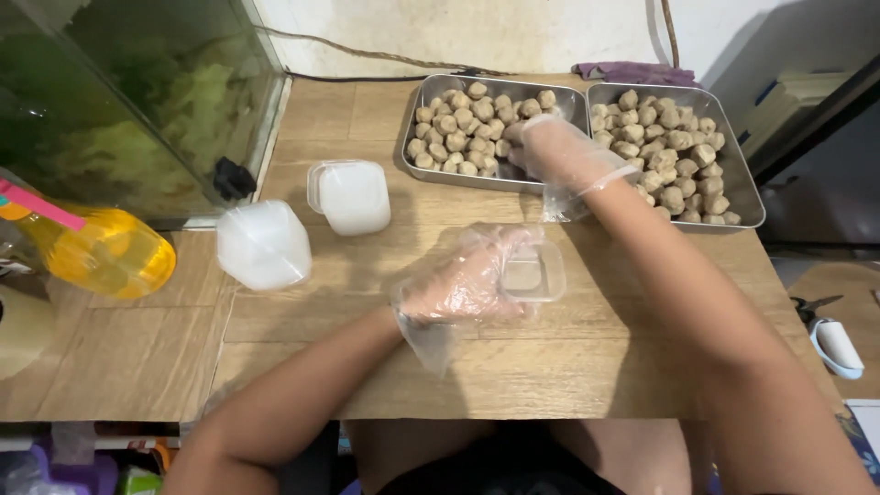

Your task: Manually packaging small food items into plastic containers from metal trays.

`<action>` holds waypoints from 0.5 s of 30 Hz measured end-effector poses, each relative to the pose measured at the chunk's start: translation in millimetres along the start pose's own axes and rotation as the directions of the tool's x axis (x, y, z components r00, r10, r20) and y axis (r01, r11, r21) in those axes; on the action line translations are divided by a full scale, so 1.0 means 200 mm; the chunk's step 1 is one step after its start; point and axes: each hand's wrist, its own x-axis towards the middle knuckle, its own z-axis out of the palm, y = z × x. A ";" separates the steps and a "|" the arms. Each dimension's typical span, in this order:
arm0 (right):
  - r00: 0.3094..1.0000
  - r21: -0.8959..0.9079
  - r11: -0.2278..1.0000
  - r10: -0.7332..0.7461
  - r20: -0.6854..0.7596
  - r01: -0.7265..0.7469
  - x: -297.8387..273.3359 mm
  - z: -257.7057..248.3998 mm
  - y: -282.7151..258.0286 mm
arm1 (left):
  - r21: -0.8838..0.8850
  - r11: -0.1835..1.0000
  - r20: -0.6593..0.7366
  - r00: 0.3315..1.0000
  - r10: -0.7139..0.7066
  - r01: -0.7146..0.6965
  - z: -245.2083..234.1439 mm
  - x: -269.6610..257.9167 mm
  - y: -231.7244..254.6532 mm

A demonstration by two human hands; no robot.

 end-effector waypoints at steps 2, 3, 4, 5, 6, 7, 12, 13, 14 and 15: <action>0.999 -0.042 0.999 -0.004 -0.046 0.002 0.06 0.09 0.05 | 0.007 1.000 -0.020 1.000 0.000 0.000 -0.04 -0.03 0.01; 0.996 -0.086 0.996 -0.011 -0.089 0.004 0.09 0.14 0.07 | 0.011 1.000 -0.041 0.999 -0.001 0.002 -0.06 -0.04 0.02; 0.996 -0.089 0.996 -0.013 -0.091 0.004 0.00 0.06 0.05 | 0.010 1.000 -0.044 0.999 0.001 0.000 -0.07 -0.05 0.02; 0.992 -0.030 1.000 -0.007 -0.129 0.003 -0.09 -0.02 0.02 | 0.002 1.000 -0.078 0.997 0.011 -0.011 -0.07 -0.06 0.02; 0.987 0.029 1.000 -0.001 -0.158 0.005 -0.20 -0.09 0.00 | -0.014 1.000 -0.109 0.994 0.017 -0.019 -0.06 -0.07 0.01; 0.989 0.025 1.000 -0.003 -0.151 0.007 -0.17 -0.05 0.04 | -0.022 1.000 -0.110 0.994 0.016 -0.018 -0.05 -0.06 0.00; 0.982 0.065 0.990 0.130 -0.138 -0.122 -0.19 -0.04 0.02 | 0.095 0.995 -0.122 0.992 -0.028 0.040 -0.05 -0.04 -0.01; 0.982 0.065 0.991 0.129 -0.137 -0.121 -0.12 0.04 0.09 | 0.094 0.995 -0.122 0.992 -0.029 0.041 -0.04 -0.03 -0.02; 0.985 0.032 0.995 0.097 -0.140 -0.093 -0.05 0.11 0.15 | 0.095 0.994 -0.136 0.990 -0.035 0.048 -0.04 -0.02 -0.03; 0.988 0.000 0.998 0.065 -0.143 -0.066 0.03 0.18 0.21 | 0.096 0.994 -0.149 0.988 -0.040 0.055 -0.03 -0.01 -0.04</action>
